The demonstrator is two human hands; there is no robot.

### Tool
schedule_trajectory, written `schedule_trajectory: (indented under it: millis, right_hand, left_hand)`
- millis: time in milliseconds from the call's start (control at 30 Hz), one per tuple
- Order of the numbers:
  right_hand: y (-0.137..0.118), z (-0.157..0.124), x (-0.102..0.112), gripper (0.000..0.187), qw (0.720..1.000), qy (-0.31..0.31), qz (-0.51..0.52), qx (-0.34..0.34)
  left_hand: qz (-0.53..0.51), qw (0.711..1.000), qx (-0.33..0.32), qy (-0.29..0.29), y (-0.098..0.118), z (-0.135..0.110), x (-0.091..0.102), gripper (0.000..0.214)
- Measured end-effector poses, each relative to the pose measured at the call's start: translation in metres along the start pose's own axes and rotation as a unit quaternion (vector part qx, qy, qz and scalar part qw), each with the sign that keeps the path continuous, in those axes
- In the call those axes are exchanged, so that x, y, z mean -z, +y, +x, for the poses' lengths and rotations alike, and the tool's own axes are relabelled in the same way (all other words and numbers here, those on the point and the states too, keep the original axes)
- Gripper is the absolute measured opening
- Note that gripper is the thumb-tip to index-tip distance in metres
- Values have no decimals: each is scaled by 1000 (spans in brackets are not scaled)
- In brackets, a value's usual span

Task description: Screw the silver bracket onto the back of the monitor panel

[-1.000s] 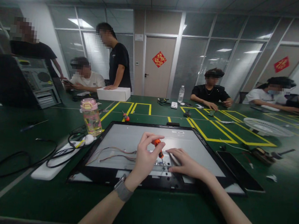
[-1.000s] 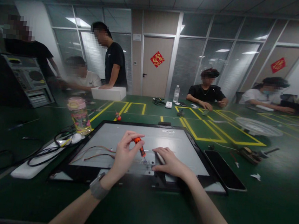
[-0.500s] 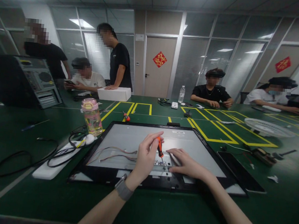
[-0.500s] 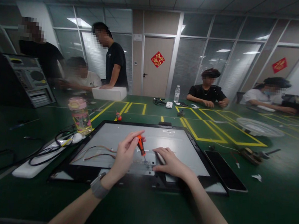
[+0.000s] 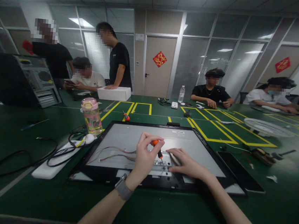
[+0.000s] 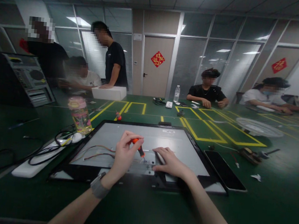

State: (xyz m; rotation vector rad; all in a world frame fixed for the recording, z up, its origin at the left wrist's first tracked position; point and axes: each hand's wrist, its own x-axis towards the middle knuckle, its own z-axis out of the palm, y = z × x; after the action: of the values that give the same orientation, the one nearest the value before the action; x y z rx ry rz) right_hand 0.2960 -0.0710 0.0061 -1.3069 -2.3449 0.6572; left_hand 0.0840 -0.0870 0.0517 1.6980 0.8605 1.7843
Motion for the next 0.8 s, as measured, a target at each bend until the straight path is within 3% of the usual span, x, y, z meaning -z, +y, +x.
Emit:
schedule_trajectory:
  millis: [300, 500, 700, 800]
  right_hand:
    - [-3, -1, 2, 69, 1000, -5, 4, -6]
    - [-5, -1, 2, 68, 1000, -7, -1, -9]
    - [-8, -2, 3, 65, 1000, -8, -5, -4]
    - [-9, -2, 4, 65, 1000, -9, -6, -3]
  left_hand:
    - [-46, 997, 39, -38, 3, -3, 0, 28]
    - [20, 1000, 0, 1, 3, -2, 0, 15]
    - [-59, 997, 51, -27, 3, 0, 1, 25]
    - [-56, 997, 39, -33, 3, 0, 1, 25]
